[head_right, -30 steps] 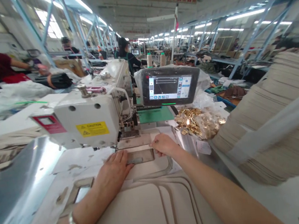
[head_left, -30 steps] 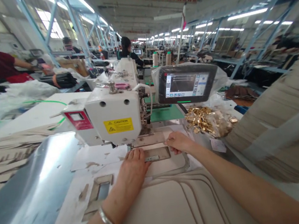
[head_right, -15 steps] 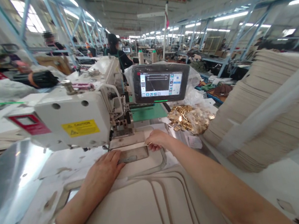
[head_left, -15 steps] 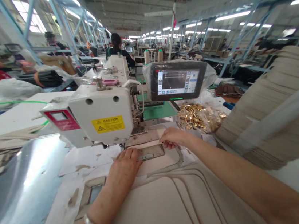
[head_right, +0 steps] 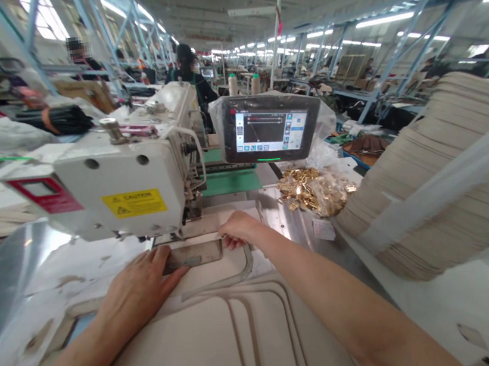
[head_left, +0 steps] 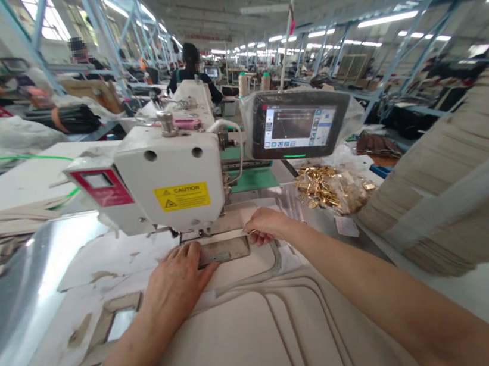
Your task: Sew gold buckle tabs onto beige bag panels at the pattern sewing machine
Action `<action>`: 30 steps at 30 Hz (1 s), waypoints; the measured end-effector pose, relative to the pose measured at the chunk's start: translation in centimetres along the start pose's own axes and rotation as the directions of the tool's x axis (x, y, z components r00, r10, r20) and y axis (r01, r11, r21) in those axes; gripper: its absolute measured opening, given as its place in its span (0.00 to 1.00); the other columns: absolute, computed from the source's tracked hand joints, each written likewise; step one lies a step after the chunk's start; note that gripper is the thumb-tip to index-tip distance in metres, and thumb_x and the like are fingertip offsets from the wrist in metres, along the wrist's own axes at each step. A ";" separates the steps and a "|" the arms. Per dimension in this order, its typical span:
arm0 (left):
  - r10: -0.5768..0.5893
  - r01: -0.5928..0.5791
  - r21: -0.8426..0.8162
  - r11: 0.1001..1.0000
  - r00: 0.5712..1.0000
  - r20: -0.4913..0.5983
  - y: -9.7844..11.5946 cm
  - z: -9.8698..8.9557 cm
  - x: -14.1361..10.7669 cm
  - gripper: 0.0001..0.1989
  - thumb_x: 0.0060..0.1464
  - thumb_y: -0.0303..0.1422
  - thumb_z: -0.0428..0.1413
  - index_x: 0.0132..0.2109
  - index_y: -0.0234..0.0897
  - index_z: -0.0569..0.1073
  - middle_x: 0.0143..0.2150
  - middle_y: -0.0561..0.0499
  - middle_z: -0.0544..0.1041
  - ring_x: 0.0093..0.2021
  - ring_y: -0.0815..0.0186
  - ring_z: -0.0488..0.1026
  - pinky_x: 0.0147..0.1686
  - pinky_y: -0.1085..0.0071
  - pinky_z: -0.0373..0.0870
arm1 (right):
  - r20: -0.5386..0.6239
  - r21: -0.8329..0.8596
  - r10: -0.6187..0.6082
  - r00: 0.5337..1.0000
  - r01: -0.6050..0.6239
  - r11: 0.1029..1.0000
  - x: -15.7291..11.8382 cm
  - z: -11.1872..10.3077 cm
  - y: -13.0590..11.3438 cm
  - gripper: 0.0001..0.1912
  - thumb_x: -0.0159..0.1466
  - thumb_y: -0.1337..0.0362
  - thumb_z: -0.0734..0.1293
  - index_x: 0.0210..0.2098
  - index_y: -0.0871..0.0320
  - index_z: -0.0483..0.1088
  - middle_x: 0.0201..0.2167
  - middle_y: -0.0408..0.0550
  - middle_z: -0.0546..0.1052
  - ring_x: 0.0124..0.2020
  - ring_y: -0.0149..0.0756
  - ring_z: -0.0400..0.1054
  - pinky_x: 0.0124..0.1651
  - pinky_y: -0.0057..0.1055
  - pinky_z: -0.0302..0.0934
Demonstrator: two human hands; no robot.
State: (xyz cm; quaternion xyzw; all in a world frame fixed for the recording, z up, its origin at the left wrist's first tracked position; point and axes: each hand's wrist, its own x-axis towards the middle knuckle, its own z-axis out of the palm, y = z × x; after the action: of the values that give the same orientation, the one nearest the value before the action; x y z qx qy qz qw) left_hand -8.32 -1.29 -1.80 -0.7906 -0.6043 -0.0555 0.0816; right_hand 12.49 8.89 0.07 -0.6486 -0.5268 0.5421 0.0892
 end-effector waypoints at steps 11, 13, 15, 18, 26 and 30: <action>-0.079 0.079 -0.048 0.996 0.997 0.005 -4.3 -0.3 -1.7 0.20 0.59 0.50 0.47 0.40 0.38 0.68 0.36 0.44 0.77 0.41 0.51 0.76 0.40 0.59 0.71 | 0.071 -0.012 -0.019 0.997 0.020 1.000 1.1 4.1 -2.5 0.11 0.59 0.74 0.65 0.21 0.63 0.66 0.11 0.43 0.70 0.10 0.27 0.63 0.13 0.20 0.55; -0.095 0.095 -0.035 0.995 0.995 -0.008 -5.1 -0.1 -2.1 0.21 0.58 0.51 0.47 0.41 0.38 0.69 0.36 0.43 0.77 0.41 0.50 0.76 0.40 0.58 0.71 | 0.095 -0.003 -0.019 0.995 0.020 1.000 1.2 4.9 -3.0 0.11 0.59 0.74 0.64 0.21 0.63 0.65 0.11 0.42 0.70 0.10 0.28 0.64 0.13 0.20 0.56; -0.100 0.100 -0.017 0.995 0.995 -0.027 -5.8 0.0 -2.2 0.21 0.59 0.51 0.46 0.41 0.38 0.69 0.36 0.42 0.77 0.41 0.50 0.76 0.41 0.57 0.71 | 0.104 0.002 -0.033 0.994 0.033 0.999 1.4 5.4 -3.5 0.11 0.60 0.74 0.64 0.21 0.62 0.66 0.11 0.42 0.70 0.11 0.28 0.64 0.13 0.20 0.56; -0.086 0.085 -0.017 0.996 0.995 -0.044 -6.2 0.1 -1.9 0.20 0.59 0.50 0.46 0.41 0.38 0.69 0.37 0.42 0.78 0.42 0.50 0.76 0.43 0.57 0.71 | 0.075 -0.009 -0.063 0.995 0.064 0.998 1.8 5.7 -3.9 0.10 0.59 0.74 0.65 0.22 0.62 0.66 0.11 0.41 0.70 0.11 0.28 0.65 0.14 0.19 0.57; -0.014 0.012 -0.052 0.999 0.999 -0.038 -4.3 0.6 -0.4 0.19 0.60 0.48 0.47 0.43 0.36 0.69 0.41 0.40 0.79 0.47 0.50 0.75 0.49 0.56 0.70 | 0.043 -0.045 -0.031 0.999 0.033 0.998 2.3 2.9 -2.6 0.11 0.62 0.73 0.62 0.23 0.62 0.65 0.12 0.41 0.70 0.11 0.27 0.65 0.14 0.19 0.57; 0.046 -0.051 -0.065 0.997 0.995 -0.085 -3.4 1.5 -0.3 0.21 0.62 0.46 0.47 0.49 0.32 0.69 0.51 0.37 0.77 0.53 0.52 0.73 0.57 0.55 0.66 | 0.045 -0.031 -0.013 0.999 0.015 0.999 1.4 1.3 -1.9 0.12 0.63 0.74 0.62 0.23 0.61 0.63 0.13 0.41 0.70 0.11 0.27 0.65 0.15 0.20 0.55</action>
State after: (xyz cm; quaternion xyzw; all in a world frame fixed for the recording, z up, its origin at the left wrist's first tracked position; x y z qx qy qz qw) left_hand -11.67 -0.43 -3.17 -0.8043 -0.5788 -0.1069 0.0817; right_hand 10.19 10.17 0.00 -0.6338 -0.5417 0.5475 0.0709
